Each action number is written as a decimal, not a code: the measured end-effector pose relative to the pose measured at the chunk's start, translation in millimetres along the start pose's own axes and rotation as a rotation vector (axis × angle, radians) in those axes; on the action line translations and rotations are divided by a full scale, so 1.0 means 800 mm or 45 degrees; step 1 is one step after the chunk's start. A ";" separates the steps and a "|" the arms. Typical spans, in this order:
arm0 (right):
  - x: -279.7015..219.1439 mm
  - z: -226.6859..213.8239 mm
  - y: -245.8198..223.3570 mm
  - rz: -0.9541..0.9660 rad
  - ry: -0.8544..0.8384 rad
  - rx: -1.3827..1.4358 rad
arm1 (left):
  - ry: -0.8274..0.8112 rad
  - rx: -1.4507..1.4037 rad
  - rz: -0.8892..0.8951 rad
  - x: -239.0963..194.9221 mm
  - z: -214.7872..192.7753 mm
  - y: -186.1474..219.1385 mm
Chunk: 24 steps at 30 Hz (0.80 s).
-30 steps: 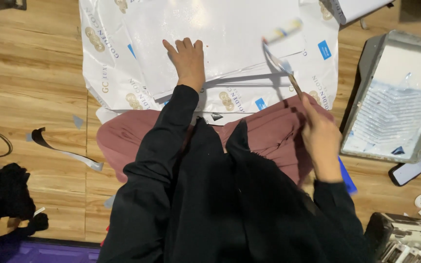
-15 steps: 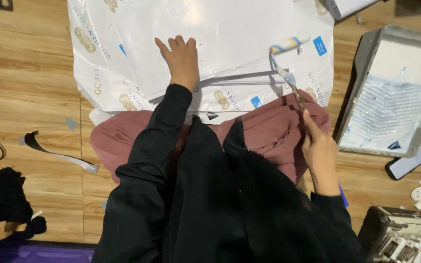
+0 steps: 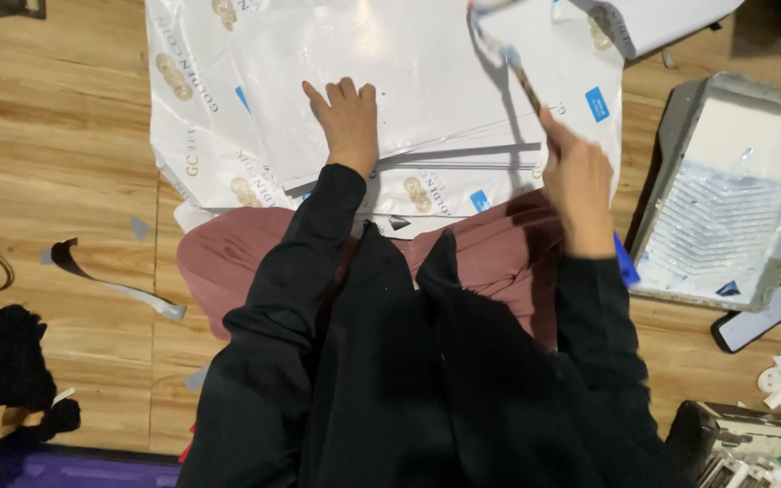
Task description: Applying glue to the back of paper sheets using a small paint roller.
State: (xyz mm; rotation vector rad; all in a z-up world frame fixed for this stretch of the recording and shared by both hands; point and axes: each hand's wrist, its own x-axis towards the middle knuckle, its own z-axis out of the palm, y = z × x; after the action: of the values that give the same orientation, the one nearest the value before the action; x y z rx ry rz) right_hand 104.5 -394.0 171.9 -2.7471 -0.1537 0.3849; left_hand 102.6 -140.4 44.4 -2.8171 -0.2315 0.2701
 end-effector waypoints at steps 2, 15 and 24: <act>0.039 0.012 0.008 -0.063 0.059 0.087 | -0.050 0.032 0.014 0.002 -0.010 0.001; -0.066 -0.006 0.067 -0.139 0.208 0.416 | -0.330 -0.107 -0.037 0.081 -0.056 0.010; -0.177 -0.069 0.183 0.425 0.496 0.432 | -0.358 -0.952 0.067 0.241 -0.029 0.099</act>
State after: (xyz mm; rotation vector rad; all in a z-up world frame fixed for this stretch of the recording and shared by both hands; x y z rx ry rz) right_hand -7.4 -570.5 202.5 -2.4458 0.4334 -0.0465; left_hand 304.8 -186.0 10.8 -3.5153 -0.3852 0.7244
